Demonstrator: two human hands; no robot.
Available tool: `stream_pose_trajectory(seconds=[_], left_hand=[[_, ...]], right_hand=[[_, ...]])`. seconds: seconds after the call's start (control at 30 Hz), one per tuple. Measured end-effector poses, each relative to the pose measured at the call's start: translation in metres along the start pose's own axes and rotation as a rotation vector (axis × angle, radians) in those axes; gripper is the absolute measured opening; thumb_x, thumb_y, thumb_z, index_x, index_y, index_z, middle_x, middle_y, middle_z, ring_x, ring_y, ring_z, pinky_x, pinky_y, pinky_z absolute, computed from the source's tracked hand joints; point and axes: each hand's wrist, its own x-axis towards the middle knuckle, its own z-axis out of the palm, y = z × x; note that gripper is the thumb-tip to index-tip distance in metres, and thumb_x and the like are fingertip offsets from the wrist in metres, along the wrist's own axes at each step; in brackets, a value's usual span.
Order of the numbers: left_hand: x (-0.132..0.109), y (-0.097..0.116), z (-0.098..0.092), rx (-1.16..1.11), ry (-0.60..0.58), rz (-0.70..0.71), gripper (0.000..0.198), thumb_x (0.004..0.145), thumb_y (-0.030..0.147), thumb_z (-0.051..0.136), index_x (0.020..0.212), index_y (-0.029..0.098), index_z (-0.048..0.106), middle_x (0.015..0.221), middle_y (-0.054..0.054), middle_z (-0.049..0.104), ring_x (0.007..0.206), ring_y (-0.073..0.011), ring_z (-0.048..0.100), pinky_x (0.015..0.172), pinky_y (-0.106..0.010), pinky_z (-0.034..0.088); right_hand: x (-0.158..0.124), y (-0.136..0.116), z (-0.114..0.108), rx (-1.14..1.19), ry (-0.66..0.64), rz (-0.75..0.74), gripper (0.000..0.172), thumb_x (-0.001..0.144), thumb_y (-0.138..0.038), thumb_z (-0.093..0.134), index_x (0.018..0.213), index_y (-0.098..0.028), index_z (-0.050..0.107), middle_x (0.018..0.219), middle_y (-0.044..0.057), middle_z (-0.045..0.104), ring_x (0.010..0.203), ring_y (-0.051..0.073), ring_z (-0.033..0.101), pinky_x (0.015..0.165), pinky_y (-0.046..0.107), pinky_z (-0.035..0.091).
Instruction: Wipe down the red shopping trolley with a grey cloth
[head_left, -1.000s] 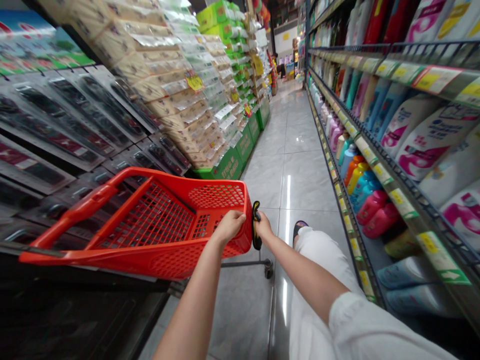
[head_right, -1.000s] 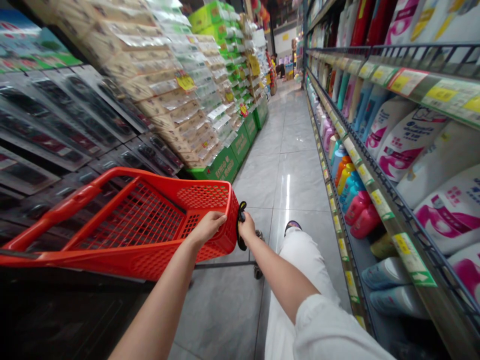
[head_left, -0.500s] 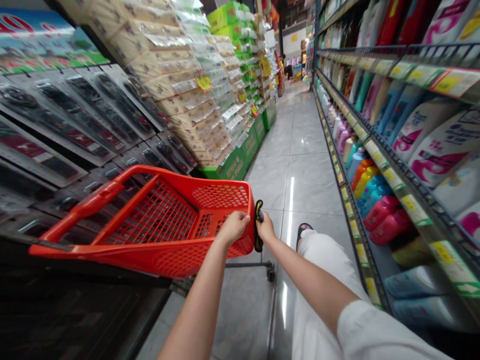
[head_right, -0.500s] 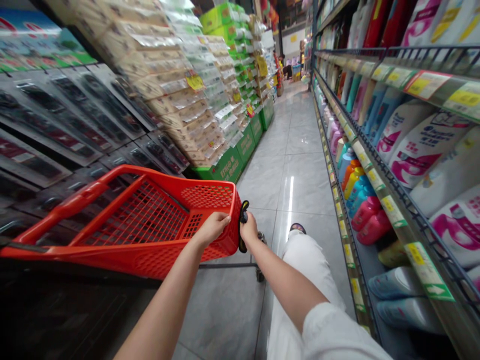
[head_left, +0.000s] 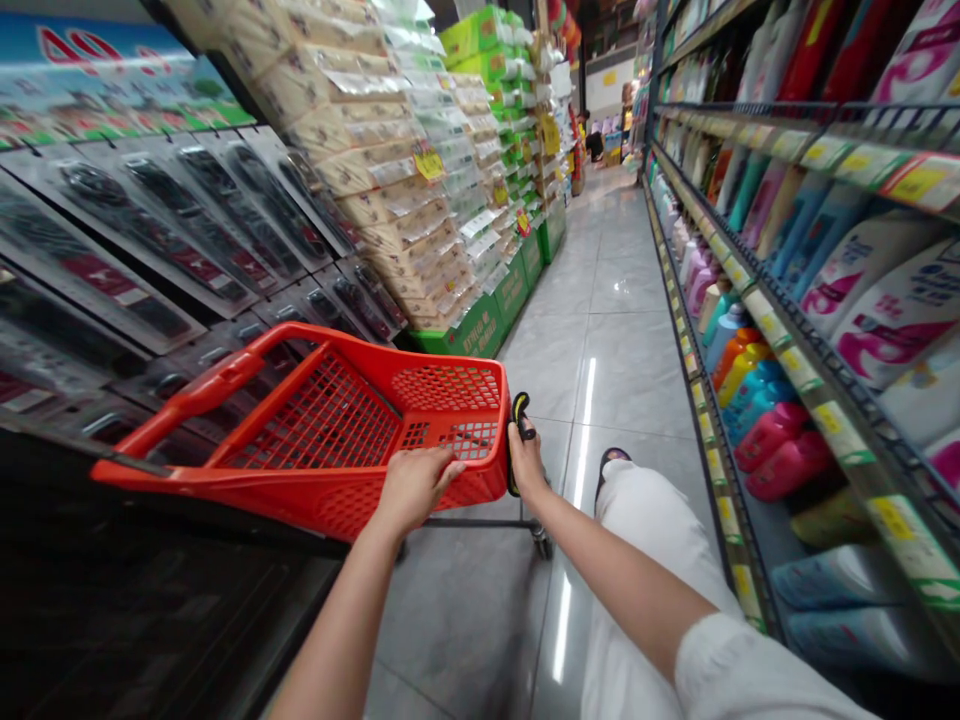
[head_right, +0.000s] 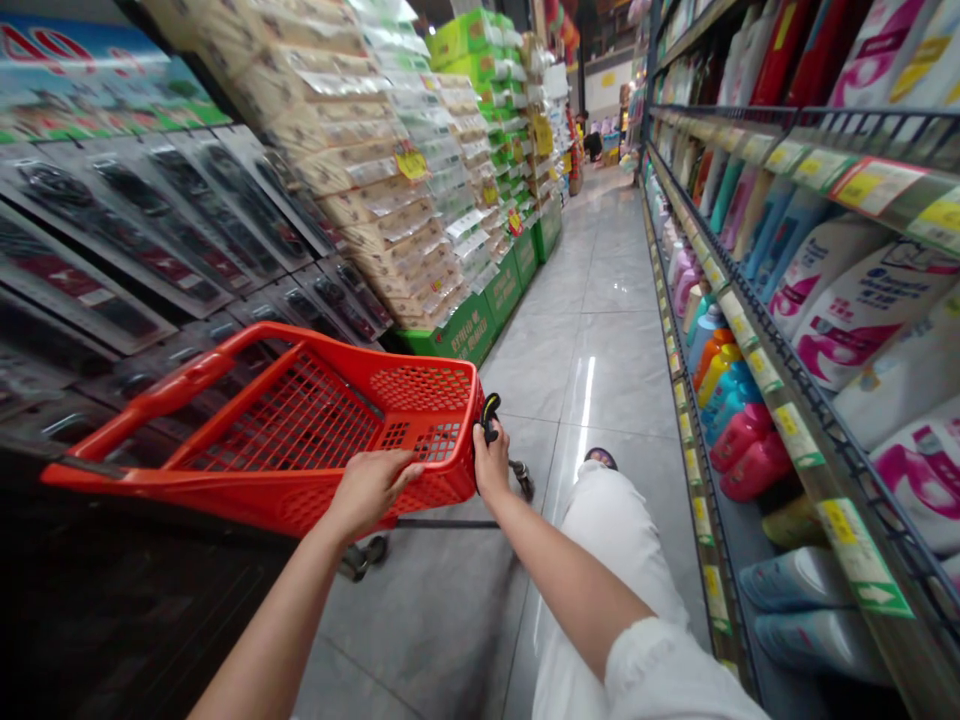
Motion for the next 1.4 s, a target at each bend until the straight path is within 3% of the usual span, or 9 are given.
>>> stream_pose_trajectory(seconds=[0.23, 0.33, 0.5, 0.63, 0.8, 0.97, 1.07, 1.27, 1.4], left_hand=[[-0.008, -0.004, 0.012, -0.006, 0.078, -0.025, 0.039, 0.096, 0.047, 0.039, 0.083, 0.021, 0.065, 0.09, -0.005, 0.072, 0.091, -0.0208, 0.061, 0.082, -0.034, 0.03], [-0.012, -0.007, 0.013, -0.033, 0.093, -0.027, 0.038, 0.095, 0.047, 0.04, 0.083, 0.022, 0.066, 0.092, -0.005, 0.073, 0.091, -0.0201, 0.06, 0.084, -0.035, 0.029], [-0.022, -0.008, 0.018, -0.047, 0.109, -0.005, 0.037, 0.095, 0.048, 0.042, 0.085, 0.022, 0.067, 0.094, -0.005, 0.073, 0.094, -0.0196, 0.06, 0.089, -0.036, 0.027], [-0.026, -0.004, 0.019, -0.071, 0.109, -0.006, 0.038, 0.095, 0.048, 0.042, 0.087, 0.022, 0.068, 0.095, -0.004, 0.073, 0.094, -0.0197, 0.061, 0.09, -0.037, 0.027], [-0.024, -0.006, 0.019, -0.074, 0.119, -0.024, 0.035, 0.095, 0.047, 0.044, 0.095, 0.024, 0.07, 0.102, -0.005, 0.073, 0.098, -0.0211, 0.06, 0.091, -0.038, 0.026], [-0.022, -0.009, 0.02, -0.058, 0.13, -0.014, 0.037, 0.095, 0.048, 0.043, 0.095, 0.024, 0.071, 0.101, -0.006, 0.074, 0.097, -0.0223, 0.061, 0.084, -0.037, 0.029], [-0.025, -0.009, 0.022, -0.056, 0.146, 0.001, 0.037, 0.096, 0.048, 0.042, 0.096, 0.024, 0.07, 0.103, -0.005, 0.074, 0.095, -0.0214, 0.061, 0.083, -0.037, 0.029], [-0.031, -0.008, 0.022, -0.057, 0.139, 0.01, 0.037, 0.095, 0.049, 0.044, 0.091, 0.023, 0.069, 0.101, -0.004, 0.074, 0.094, -0.0213, 0.062, 0.084, -0.038, 0.029], [-0.027, -0.008, 0.022, -0.065, 0.138, -0.03, 0.036, 0.094, 0.049, 0.046, 0.091, 0.023, 0.071, 0.099, -0.004, 0.074, 0.095, -0.0227, 0.063, 0.082, -0.038, 0.03]], right_hand=[[-0.041, 0.003, 0.004, -0.174, 0.113, 0.105, 0.035, 0.087, -0.044, 0.047, 0.112, -0.021, 0.057, 0.111, 0.014, 0.059, 0.116, 0.03, 0.05, 0.103, 0.045, 0.038], [-0.044, -0.004, 0.003, -0.142, 0.109, 0.016, 0.033, 0.087, -0.041, 0.046, 0.112, -0.022, 0.057, 0.107, 0.012, 0.059, 0.111, 0.028, 0.051, 0.101, 0.042, 0.039], [0.0, -0.037, 0.004, 0.023, 0.122, -0.087, 0.045, 0.085, -0.04, 0.05, 0.126, -0.021, 0.049, 0.124, 0.01, 0.057, 0.116, 0.022, 0.053, 0.1, 0.036, 0.04], [0.027, -0.046, 0.006, -0.085, 0.179, 0.041, 0.026, 0.083, -0.039, 0.048, 0.099, -0.021, 0.058, 0.104, 0.009, 0.063, 0.105, 0.025, 0.056, 0.094, 0.037, 0.042], [-0.02, -0.033, -0.008, -0.13, 0.128, 0.051, 0.021, 0.082, -0.036, 0.05, 0.088, -0.019, 0.061, 0.093, 0.01, 0.065, 0.095, 0.027, 0.06, 0.088, 0.039, 0.046], [-0.058, -0.061, -0.028, -0.129, -0.061, -0.211, 0.034, 0.087, -0.032, 0.051, 0.117, -0.022, 0.061, 0.116, 0.009, 0.063, 0.109, 0.024, 0.058, 0.097, 0.038, 0.045], [-0.038, -0.091, -0.03, -0.42, -0.204, -0.363, 0.037, 0.083, -0.02, 0.055, 0.117, -0.027, 0.064, 0.121, 0.006, 0.059, 0.114, 0.024, 0.052, 0.102, 0.037, 0.041], [0.047, -0.12, -0.017, -0.812, -0.214, -0.199, 0.037, 0.085, -0.017, 0.051, 0.118, -0.023, 0.066, 0.119, 0.01, 0.057, 0.11, 0.025, 0.051, 0.096, 0.034, 0.042], [0.032, -0.123, -0.019, -0.859, -0.276, -0.221, 0.035, 0.085, -0.018, 0.052, 0.117, -0.023, 0.066, 0.115, 0.009, 0.057, 0.108, 0.024, 0.052, 0.094, 0.033, 0.041]])
